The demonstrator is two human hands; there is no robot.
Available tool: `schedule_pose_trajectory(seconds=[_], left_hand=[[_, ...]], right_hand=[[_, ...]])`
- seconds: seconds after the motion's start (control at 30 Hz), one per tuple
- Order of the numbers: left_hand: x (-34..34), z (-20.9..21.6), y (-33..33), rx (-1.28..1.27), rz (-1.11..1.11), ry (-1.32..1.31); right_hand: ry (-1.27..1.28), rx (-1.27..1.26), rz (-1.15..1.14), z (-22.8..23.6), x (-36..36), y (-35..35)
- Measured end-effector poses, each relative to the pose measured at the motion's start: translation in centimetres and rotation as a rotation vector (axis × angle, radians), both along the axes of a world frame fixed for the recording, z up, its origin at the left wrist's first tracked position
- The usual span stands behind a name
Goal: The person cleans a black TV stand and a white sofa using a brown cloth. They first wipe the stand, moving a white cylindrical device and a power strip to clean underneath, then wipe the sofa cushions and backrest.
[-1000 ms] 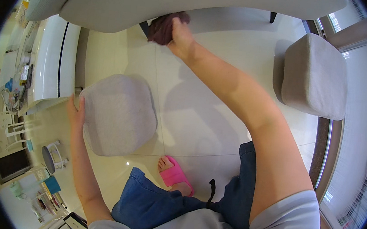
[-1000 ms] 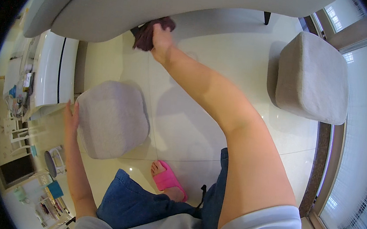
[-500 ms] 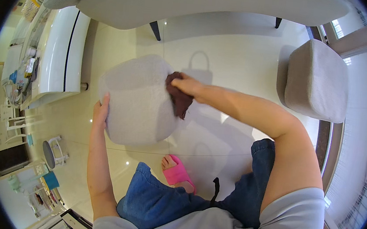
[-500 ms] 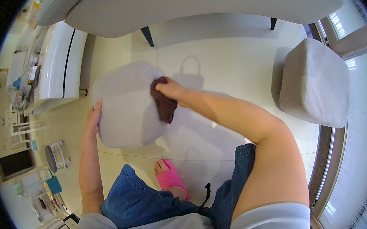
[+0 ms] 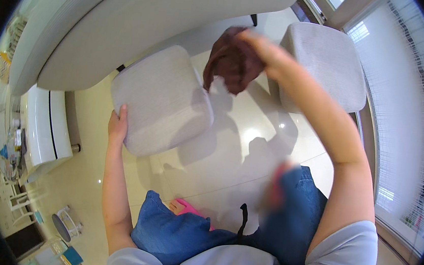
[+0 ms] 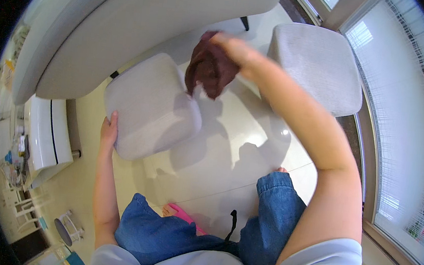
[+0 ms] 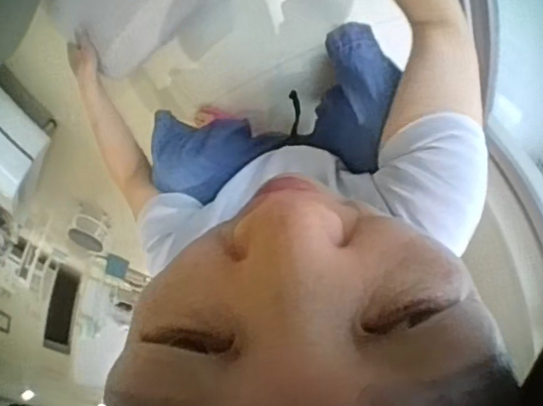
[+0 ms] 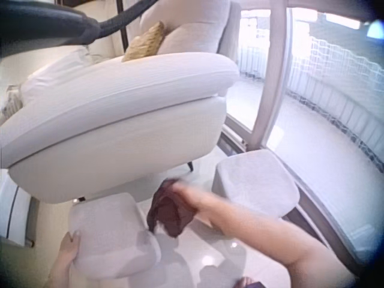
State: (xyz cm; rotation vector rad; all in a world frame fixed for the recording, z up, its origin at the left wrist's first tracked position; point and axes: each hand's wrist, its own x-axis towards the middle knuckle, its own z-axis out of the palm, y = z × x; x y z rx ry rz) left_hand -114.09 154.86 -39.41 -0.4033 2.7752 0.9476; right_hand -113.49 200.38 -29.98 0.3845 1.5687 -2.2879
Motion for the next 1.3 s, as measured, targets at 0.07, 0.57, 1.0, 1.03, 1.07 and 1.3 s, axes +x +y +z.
schedule_pose_trajectory(seconds=[0.07,0.57,1.0,1.03,1.07,1.3], left_hand=[[0.2,-0.6,-0.4,0.002,-0.018,0.081],[0.5,1.5,1.8,-0.023,-0.054,0.117],[0.5,1.3,5.4,-0.011,-0.021,0.052],[0.6,1.2,4.3,-0.033,-0.031,0.061],[0.3,0.5,2.9,-0.05,-0.049,0.066],[1.0,13.2,15.3,-0.436,-0.628,0.415]], right_hand=[[0.167,0.186,-0.228,1.4,0.2,7.1],[-0.224,0.195,-0.686,-9.6,9.8,33.7],[-0.164,0.143,-0.54,-12.0,1.3,21.6],[-0.162,0.159,-0.489,-11.6,0.5,18.8],[-0.149,0.18,-0.47,-11.4,-0.4,17.1],[-0.084,0.128,-0.626,-8.4,0.1,13.9]])
